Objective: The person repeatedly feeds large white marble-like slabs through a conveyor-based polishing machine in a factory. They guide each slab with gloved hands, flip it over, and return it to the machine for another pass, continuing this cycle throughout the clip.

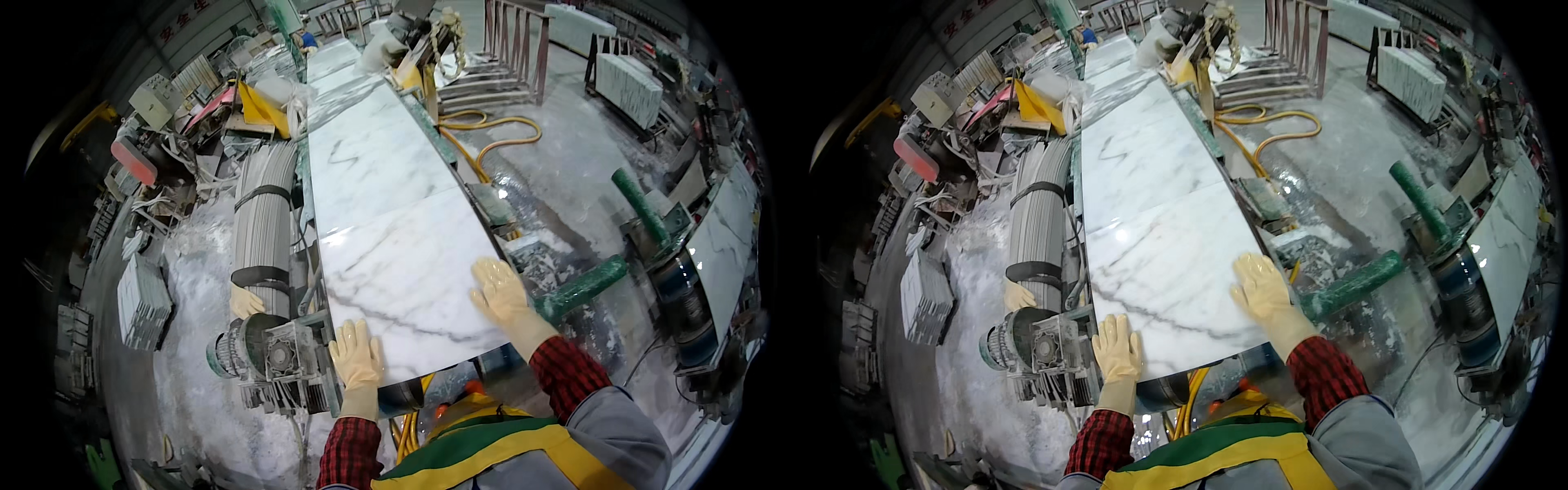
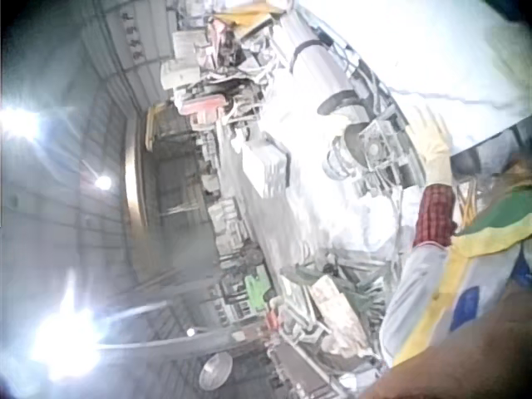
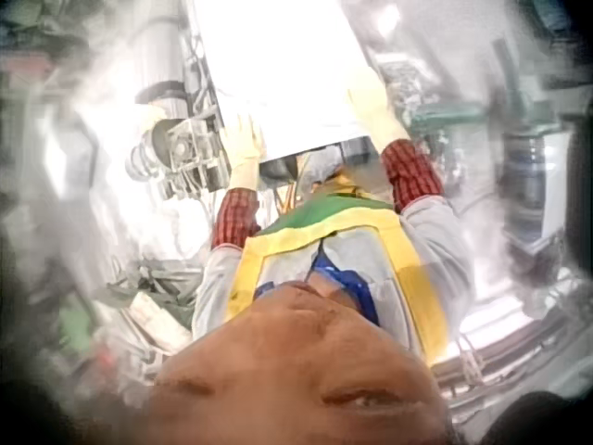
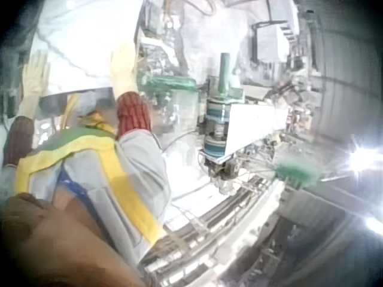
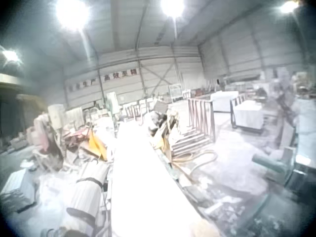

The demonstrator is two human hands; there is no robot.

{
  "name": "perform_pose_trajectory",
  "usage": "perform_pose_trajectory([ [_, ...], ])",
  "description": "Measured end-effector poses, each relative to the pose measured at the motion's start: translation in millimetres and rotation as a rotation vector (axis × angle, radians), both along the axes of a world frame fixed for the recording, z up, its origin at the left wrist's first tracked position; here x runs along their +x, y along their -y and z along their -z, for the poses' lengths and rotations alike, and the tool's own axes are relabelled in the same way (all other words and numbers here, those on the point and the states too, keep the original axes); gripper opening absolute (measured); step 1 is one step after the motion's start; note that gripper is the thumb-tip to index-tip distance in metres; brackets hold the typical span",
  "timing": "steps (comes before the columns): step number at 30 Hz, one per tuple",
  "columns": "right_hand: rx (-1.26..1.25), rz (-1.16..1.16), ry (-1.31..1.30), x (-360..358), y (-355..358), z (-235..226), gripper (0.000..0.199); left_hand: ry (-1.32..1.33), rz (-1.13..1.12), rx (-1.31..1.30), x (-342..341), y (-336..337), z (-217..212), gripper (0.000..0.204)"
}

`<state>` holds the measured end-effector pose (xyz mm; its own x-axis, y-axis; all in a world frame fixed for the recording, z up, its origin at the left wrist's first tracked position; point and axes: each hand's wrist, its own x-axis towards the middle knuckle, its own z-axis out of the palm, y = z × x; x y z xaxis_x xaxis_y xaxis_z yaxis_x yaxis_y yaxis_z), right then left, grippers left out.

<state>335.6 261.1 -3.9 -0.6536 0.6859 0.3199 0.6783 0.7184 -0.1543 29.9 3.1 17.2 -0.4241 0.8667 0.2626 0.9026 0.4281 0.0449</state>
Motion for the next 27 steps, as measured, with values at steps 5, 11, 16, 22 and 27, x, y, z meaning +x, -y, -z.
perform_pose_trajectory([
  [5,0.025,0.001,-0.094,38.5,59.5,-13.0,0.061,-0.077,0.205,0.065,-3.8,-3.0,-11.2,0.06],
  [11,-0.056,0.053,-0.097,54.5,93.4,-27.3,0.059,-0.036,0.379,0.018,-26.8,-11.0,-11.7,0.062],
  [16,-0.035,0.076,-0.072,65.1,113.4,-28.2,0.055,-0.074,0.269,0.027,-41.3,-24.4,4.7,0.057],
  [22,-0.11,0.091,-0.064,66.2,121.7,-43.3,0.053,-0.11,0.267,0.112,-46.6,-35.1,8.7,0.055],
  [27,-0.017,0.05,-0.142,65.9,125.5,-44.5,0.048,-0.003,0.249,0.037,-44.3,-32.9,-4.9,0.055],
])
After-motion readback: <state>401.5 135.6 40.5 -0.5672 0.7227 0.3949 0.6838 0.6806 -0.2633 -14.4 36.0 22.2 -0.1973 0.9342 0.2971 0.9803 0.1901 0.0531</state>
